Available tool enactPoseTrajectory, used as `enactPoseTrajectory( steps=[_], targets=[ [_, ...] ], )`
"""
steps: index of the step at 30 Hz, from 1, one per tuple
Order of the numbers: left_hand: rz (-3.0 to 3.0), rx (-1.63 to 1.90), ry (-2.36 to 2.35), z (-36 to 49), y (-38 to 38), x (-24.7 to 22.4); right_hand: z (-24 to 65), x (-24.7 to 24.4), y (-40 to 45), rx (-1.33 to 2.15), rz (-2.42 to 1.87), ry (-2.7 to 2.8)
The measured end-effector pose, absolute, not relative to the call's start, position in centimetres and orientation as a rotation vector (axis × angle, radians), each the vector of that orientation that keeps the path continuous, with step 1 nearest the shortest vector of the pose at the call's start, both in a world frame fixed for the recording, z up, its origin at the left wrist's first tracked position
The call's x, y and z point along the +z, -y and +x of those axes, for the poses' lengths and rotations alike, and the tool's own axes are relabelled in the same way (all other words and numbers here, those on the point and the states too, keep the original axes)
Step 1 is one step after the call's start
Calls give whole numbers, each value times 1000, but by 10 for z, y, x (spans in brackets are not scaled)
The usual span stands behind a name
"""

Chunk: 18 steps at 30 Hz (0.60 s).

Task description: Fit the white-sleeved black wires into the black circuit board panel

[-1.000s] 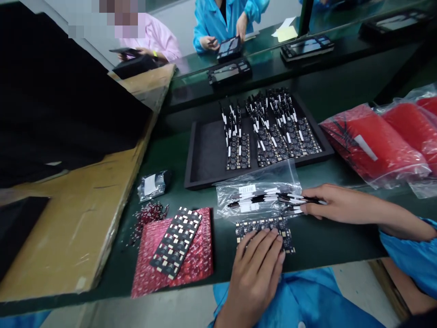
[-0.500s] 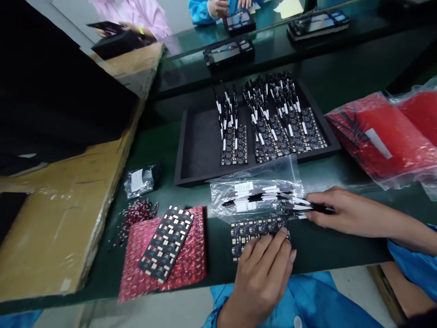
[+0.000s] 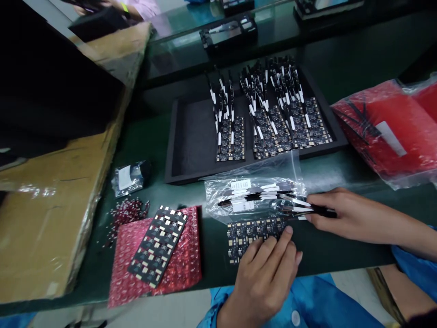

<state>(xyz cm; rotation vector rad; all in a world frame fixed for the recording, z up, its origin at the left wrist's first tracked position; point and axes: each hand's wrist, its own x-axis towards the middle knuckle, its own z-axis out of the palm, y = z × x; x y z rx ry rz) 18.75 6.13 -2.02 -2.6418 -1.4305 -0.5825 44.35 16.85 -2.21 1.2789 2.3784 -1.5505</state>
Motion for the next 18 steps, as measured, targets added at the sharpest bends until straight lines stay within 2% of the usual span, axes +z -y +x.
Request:
enactPoseTrajectory(
  steps=[18],
  targets=[
    [-2613,-548,1528,192,-64,-18,442,-23,-169,-1525,1273,-2394]
  ],
)
